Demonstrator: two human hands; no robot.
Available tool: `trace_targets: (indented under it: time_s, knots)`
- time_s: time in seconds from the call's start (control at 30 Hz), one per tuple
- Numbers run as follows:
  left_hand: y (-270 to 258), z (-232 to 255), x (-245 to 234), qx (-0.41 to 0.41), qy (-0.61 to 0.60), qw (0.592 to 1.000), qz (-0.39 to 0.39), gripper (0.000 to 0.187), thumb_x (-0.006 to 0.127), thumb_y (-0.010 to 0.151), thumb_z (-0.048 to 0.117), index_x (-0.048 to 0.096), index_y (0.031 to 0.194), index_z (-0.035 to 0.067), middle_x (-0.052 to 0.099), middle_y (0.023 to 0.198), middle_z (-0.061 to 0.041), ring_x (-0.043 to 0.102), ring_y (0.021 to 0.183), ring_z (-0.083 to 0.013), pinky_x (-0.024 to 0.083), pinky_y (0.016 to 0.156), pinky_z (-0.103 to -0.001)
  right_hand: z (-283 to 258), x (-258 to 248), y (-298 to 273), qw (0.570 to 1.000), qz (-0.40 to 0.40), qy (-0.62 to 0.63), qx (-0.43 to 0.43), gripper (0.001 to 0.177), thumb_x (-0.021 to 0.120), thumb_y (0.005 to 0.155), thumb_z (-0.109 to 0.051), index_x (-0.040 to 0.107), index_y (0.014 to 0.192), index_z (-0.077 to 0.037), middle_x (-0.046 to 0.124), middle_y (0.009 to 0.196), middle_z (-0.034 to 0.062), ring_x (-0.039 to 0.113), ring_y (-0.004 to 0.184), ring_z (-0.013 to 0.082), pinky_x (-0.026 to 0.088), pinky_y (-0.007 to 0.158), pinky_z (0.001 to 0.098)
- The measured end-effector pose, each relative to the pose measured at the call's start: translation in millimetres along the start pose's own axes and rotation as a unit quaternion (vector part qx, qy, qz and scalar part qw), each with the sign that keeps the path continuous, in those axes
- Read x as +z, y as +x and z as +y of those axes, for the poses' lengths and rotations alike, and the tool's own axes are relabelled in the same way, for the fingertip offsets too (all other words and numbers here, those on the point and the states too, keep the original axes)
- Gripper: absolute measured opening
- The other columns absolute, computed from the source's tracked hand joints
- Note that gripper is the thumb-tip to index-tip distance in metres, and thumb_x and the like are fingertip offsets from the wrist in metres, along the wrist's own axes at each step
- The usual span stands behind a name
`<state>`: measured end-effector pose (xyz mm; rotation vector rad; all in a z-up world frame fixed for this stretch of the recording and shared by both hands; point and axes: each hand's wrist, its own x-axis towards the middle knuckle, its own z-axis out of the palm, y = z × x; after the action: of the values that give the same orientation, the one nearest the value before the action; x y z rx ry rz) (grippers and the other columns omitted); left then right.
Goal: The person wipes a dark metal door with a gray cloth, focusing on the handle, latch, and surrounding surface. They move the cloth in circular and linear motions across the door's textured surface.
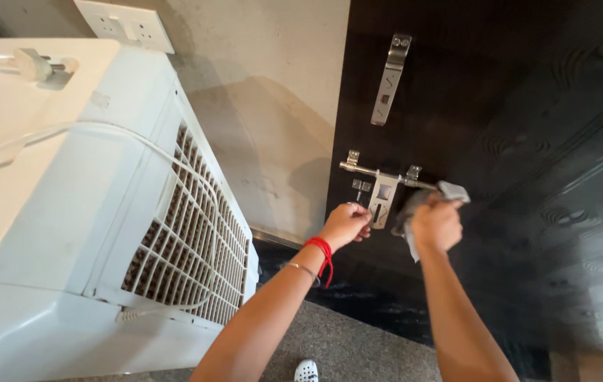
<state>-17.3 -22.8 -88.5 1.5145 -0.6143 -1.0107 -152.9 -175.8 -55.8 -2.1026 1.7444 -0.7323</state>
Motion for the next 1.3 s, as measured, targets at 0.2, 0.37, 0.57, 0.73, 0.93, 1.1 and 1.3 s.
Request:
trace_targets:
  time_s: [0.2, 0.37, 0.57, 0.73, 0.93, 1.1, 1.3]
  knots:
    - [42.0, -34.0, -13.0, 0.051, 0.11, 0.993, 0.009, 0.03, 0.064, 0.094, 0.014, 0.063, 0.12, -0.001, 0.073, 0.087, -0.008, 0.072, 0.075, -0.017, 0.057, 0.068, -0.032, 6.4, -10.8, 1.9, 0.993, -0.064, -0.076, -0.062, 0.061, 0.051, 0.105, -0.046, 0.047, 0.132, 0.009, 0.073, 0.102, 0.0288, 0.07, 0.096, 0.0494, 0.055, 0.083, 0.057]
    - [45.7, -37.5, -9.2, 0.103, 0.156, 0.982, 0.023, 0.046, 0.067, 0.091, 0.016, 0.057, 0.132, 0.0, 0.075, 0.087, -0.015, 0.072, 0.078, -0.0208, 0.056, 0.074, -0.034, 60.2, -32.2, 34.7, 0.999, -0.019, -0.014, 0.036, 0.059, 0.055, 0.103, -0.048, 0.05, 0.129, 0.005, 0.071, 0.111, 0.0291, 0.066, 0.106, 0.0501, 0.05, 0.09, 0.0573]
    - [41.8, -8.6, -12.2, 0.251, 0.203, 0.941, 0.098, 0.024, 0.071, 0.092, 0.017, 0.068, 0.107, -0.002, 0.069, 0.125, -0.02, 0.072, 0.101, -0.0317, 0.055, 0.088, -0.039, 60.8, -41.5, 36.1, 0.998, -0.009, -0.056, -0.009, 0.062, 0.054, 0.106, -0.047, 0.051, 0.129, 0.01, 0.071, 0.11, 0.0321, 0.068, 0.103, 0.0512, 0.053, 0.09, 0.0565]
    - [28.6, 18.5, -25.9, 0.127, 0.176, 0.958, 0.187, 0.033, 0.068, 0.091, 0.017, 0.063, 0.119, 0.002, 0.076, 0.106, -0.016, 0.073, 0.101, -0.0303, 0.056, 0.089, -0.039, 10.4, -27.2, 7.9, 0.987, -0.111, -0.095, -0.063, 0.062, 0.052, 0.103, -0.05, 0.052, 0.13, 0.005, 0.072, 0.109, 0.0289, 0.069, 0.105, 0.0483, 0.053, 0.088, 0.0555]
    - [-7.2, 56.3, -20.4, 0.196, 0.238, 0.904, 0.295, 0.03, 0.069, 0.086, 0.008, 0.062, 0.115, 0.005, 0.067, 0.111, -0.016, 0.069, 0.096, -0.0331, 0.056, 0.084, -0.042, 48.2, -29.2, 42.5, 0.992, -0.106, -0.036, 0.052, 0.055, 0.058, 0.098, -0.053, 0.067, 0.113, -0.001, 0.071, 0.112, 0.0245, 0.067, 0.107, 0.0436, 0.053, 0.09, 0.053]
    - [-37.5, 101.5, 10.4, 0.309, 0.359, 0.829, 0.298, 0.031, 0.069, 0.082, 0.002, 0.062, 0.112, 0.008, 0.063, 0.113, -0.014, 0.064, 0.105, -0.0361, 0.053, 0.089, -0.045, 128.7, -66.2, 81.6, 0.998, 0.036, 0.012, 0.053, 0.04, 0.078, 0.099, -0.037, 0.07, 0.101, 0.002, 0.072, 0.101, 0.024, 0.073, 0.095, 0.0391, 0.058, 0.079, 0.0479]
    - [-44.4, 122.4, 49.0, 0.366, 0.533, 0.737, 0.199, 0.056, 0.071, 0.076, 0.003, 0.057, 0.13, 0.002, 0.058, 0.128, -0.013, 0.053, 0.127, -0.0319, 0.045, 0.104, -0.043, 122.0, -113.8, 65.8, 0.953, 0.177, 0.096, -0.228, 0.033, 0.085, 0.091, -0.012, 0.06, 0.108, 0.0, 0.068, 0.102, 0.0173, 0.07, 0.098, 0.0368, 0.056, 0.083, 0.0499]
